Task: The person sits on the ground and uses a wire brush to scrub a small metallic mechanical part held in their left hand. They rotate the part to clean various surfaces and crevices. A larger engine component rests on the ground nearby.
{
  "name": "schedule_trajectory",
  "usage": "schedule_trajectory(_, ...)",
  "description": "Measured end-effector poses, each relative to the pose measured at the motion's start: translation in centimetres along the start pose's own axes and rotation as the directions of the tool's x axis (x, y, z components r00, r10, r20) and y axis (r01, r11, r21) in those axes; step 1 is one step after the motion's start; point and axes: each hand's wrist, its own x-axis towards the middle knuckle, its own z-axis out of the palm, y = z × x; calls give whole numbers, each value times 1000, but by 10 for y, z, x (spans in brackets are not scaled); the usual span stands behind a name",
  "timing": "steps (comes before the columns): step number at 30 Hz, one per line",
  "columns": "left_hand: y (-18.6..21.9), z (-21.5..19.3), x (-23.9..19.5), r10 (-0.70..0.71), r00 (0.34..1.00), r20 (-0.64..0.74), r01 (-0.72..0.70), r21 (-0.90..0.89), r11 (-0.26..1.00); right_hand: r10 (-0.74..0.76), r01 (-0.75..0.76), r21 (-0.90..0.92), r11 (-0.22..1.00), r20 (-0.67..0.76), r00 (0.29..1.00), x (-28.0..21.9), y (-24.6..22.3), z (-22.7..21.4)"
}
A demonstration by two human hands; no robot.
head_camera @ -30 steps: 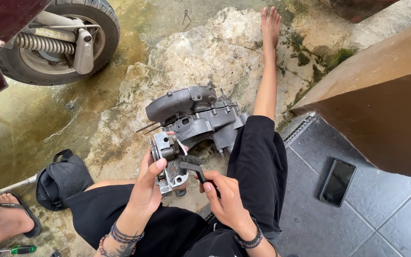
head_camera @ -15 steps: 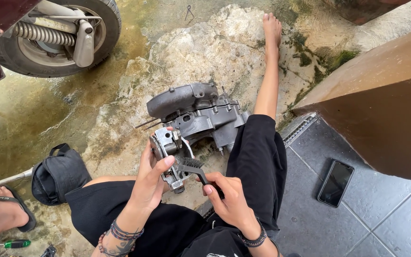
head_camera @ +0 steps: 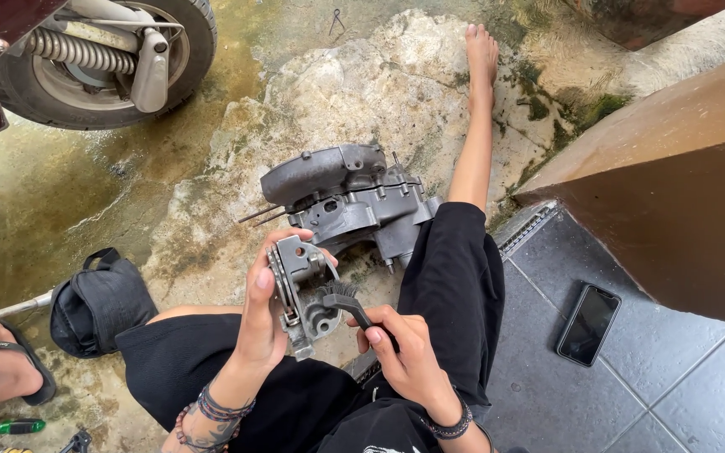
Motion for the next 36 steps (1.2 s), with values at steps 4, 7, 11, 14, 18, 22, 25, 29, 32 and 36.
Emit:
schedule_trajectory(4, 1, 5, -1, 7, 1000, 24, -8, 49, 999, 44, -44, 58, 997, 6, 999, 2, -6, 3)
schedule_trajectory(7, 3, 6, 0, 64, 997, 42, -69, 123, 990, 99, -102, 113, 988, 29, 995, -2, -5, 5)
schedule_trajectory(11, 6, 5, -4, 131, 990, 58, -141, 249, 958, 100, -106, 110, 988, 56, 993, -6, 1, 3)
schedule_trajectory(14, 7, 7, -4, 145, 987, 75, -160, 265, 951, 87, -89, 101, 991, 24, 996, -9, 2, 2)
schedule_trajectory(18, 9, 6, -6, 211, 975, 64, -214, 512, 832, 68, -67, 105, 992, -11, 998, -4, -4, 3)
schedule_trajectory(22, 14, 9, -8, 225, 971, 75, -233, 473, 849, 93, -87, 143, 986, -35, 995, -5, -1, 7)
schedule_trajectory(25, 16, 9, -8, 219, 972, 80, -232, 411, 882, 78, -77, 237, 969, 5, 997, -11, 7, 9)
schedule_trajectory(29, 20, 10, -5, 219, 973, 77, -232, 367, 901, 138, -155, 309, 938, 77, 988, -17, 14, 5)
schedule_trajectory(32, 9, 0, -5, 172, 985, 28, -169, 400, 901, 114, -111, 331, 937, 12, 993, -14, 9, 2)
schedule_trajectory(36, 4, -5, -6, 123, 982, 145, -129, 35, 991, 139, -148, 278, 949, 52, 989, -9, 0, 7)
